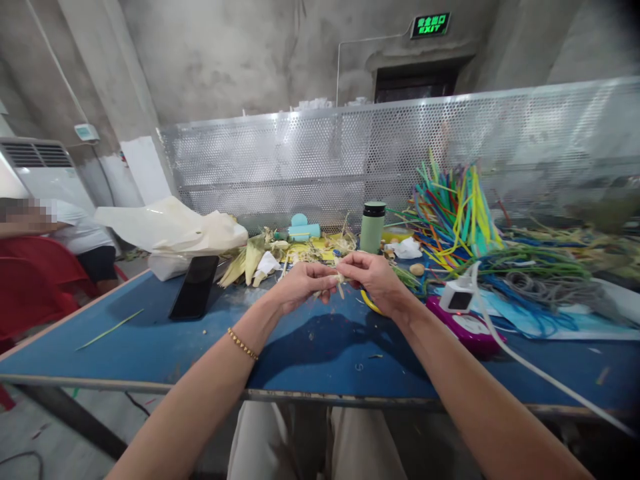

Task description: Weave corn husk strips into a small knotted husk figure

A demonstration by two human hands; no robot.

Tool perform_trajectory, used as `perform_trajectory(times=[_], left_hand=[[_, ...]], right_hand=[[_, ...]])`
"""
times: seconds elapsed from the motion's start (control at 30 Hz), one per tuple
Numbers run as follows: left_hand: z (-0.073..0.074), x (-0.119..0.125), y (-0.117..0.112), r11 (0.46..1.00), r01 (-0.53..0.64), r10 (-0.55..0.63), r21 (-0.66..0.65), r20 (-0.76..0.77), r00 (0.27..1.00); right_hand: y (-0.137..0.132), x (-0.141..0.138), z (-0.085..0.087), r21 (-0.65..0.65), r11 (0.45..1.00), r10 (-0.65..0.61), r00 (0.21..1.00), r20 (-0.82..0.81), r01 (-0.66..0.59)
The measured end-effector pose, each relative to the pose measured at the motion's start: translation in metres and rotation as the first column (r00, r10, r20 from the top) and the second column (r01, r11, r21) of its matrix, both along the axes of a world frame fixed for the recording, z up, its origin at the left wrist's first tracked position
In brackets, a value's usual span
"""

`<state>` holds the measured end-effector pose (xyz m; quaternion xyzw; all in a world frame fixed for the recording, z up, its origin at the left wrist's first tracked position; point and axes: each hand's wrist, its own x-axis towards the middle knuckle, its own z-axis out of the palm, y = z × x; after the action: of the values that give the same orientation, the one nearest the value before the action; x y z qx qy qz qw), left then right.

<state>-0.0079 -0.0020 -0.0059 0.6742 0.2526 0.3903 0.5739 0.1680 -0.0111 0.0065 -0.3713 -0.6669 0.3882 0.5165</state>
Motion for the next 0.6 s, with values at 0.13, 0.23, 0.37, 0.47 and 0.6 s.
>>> perform_trajectory(times=[0.13, 0.23, 0.37, 0.47, 0.6], left_hand=[[-0.0001, 0.0006, 0.0008, 0.993, 0.002, 0.01, -0.121, 0.103, 0.995], [-0.0019, 0.0021, 0.0009, 0.985, -0.005, 0.03, -0.174, 0.144, 0.989], [-0.003, 0.0039, -0.0001, 0.982, -0.011, 0.038, -0.186, 0.139, 0.99], [-0.0024, 0.0034, -0.0012, 0.984, 0.003, 0.016, -0.178, 0.103, 0.995], [-0.003, 0.0025, -0.0014, 0.987, 0.018, -0.008, -0.158, 0.064, 0.998]], right_hand=[[0.003, -0.0005, -0.004, -0.051, 0.999, 0.004, 0.998, -0.059, -0.007], [0.0031, -0.0018, -0.0046, -0.049, 0.999, 0.012, 0.998, -0.068, -0.015], [0.0008, -0.0032, -0.0021, -0.046, 0.999, 0.023, 0.997, -0.07, -0.027], [0.0001, -0.0031, -0.0015, -0.031, 0.999, 0.026, 0.995, -0.101, -0.03], [0.0008, -0.0039, -0.004, 0.008, 0.999, 0.032, 0.992, -0.119, -0.031]])
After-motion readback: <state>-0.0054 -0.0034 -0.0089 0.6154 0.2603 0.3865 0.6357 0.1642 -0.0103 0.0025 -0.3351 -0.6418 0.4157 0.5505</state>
